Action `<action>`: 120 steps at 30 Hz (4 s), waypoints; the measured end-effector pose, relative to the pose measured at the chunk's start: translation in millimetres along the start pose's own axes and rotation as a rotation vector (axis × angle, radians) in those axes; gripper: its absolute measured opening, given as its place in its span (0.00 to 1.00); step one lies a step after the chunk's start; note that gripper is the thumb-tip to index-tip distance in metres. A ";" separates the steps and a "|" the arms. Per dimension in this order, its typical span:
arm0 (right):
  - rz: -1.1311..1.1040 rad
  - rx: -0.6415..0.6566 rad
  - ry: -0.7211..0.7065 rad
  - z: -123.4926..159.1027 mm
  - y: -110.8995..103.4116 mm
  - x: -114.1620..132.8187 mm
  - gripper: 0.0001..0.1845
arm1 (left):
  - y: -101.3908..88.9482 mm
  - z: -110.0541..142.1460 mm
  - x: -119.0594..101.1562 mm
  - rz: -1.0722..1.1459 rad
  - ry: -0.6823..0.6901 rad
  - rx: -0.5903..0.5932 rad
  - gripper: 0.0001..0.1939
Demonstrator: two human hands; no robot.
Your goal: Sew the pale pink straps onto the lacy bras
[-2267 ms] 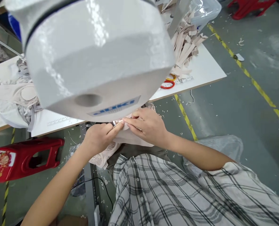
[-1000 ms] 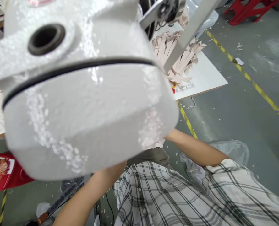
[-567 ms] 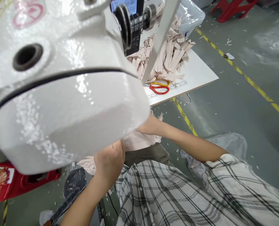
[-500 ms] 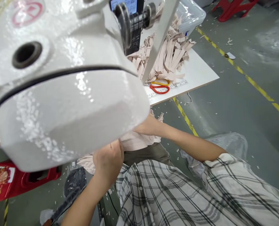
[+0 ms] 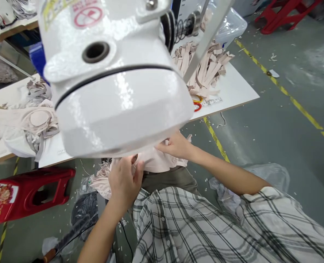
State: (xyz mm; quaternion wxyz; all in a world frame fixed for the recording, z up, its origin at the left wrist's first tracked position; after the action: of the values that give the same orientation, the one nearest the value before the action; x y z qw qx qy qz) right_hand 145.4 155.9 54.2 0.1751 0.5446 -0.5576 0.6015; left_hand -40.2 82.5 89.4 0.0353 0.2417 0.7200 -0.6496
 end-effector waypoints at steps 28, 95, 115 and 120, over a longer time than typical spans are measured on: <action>-1.071 0.030 0.543 30.0 172.0 -8.6 0.13 | 9.8 69.7 116.9 0.498 -0.483 0.047 0.10; 0.309 0.243 0.077 101.9 52.1 14.0 0.22 | 60.1 36.3 27.6 1.156 -0.493 0.460 0.11; 0.051 0.150 0.080 98.8 72.5 3.6 0.28 | 39.9 29.3 39.2 0.867 -0.428 0.449 0.13; 0.059 0.189 0.145 103.1 71.4 -1.3 0.24 | 35.3 29.6 41.8 0.869 -0.475 0.412 0.16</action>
State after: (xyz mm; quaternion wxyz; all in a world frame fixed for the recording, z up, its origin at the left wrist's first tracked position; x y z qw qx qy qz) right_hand 134.9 45.0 -3.4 0.1450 0.4971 -0.5000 0.6942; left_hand -71.0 68.3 37.1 0.4148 0.3655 0.3834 -0.7399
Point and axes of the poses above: each hand's wrist, its own z-axis away from the middle knuckle, its own y-axis out of the palm, x = y × z, the point moved 6 cm from there along -z, towards the middle knuckle, and after that the axes turned 8 degrees about x, right-handed, at the moved point
